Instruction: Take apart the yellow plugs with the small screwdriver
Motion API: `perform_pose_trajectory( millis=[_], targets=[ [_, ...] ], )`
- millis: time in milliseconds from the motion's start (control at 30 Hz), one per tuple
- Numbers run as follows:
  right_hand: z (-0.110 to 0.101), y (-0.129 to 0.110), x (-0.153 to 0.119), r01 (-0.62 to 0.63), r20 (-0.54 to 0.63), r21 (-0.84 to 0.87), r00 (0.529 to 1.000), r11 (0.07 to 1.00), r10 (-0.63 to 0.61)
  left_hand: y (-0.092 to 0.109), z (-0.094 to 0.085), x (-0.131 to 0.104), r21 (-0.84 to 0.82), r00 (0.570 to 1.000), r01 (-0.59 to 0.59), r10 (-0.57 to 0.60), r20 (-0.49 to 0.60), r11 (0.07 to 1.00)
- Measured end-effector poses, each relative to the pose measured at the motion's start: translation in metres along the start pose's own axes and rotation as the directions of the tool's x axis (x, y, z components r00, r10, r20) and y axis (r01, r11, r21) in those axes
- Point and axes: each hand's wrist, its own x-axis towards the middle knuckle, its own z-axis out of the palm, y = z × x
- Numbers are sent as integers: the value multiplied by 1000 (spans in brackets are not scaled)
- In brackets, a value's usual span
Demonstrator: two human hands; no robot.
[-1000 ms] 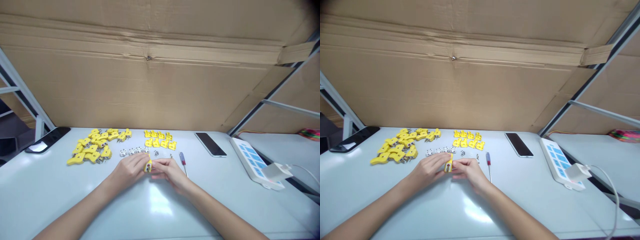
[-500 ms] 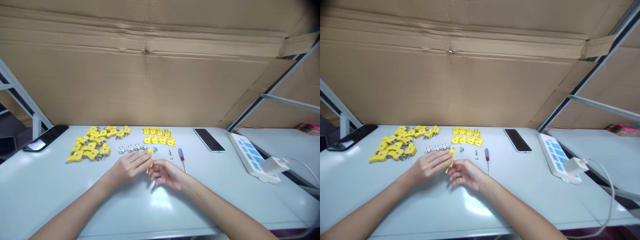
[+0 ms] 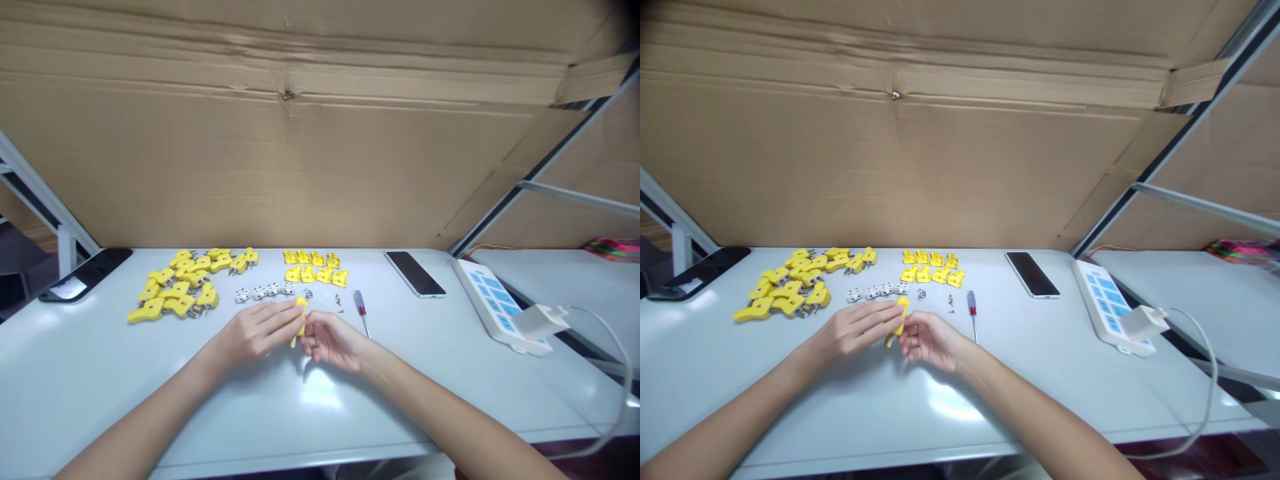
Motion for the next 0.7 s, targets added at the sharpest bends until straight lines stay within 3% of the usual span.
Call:
perform_pose_trajectory(
  millis=[233,433,533,700],
  targets=[
    [6,2,-4,282,-25,-208,956,937,-293,1,9,-2,115,997,75,-70,-45,991],
    [4,5,2,411,-45,-415,882,812,-469,5,13,0,27,983,161,-158,-99,987],
    [2,5,3,468,-28,-571,810,674,-586,7,16,0,-104,957,258,-269,-111,960],
    [5,0,-7,510,97,-798,634,320,-768,11,15,2,-263,897,409,-438,-61,874]
  ],
)
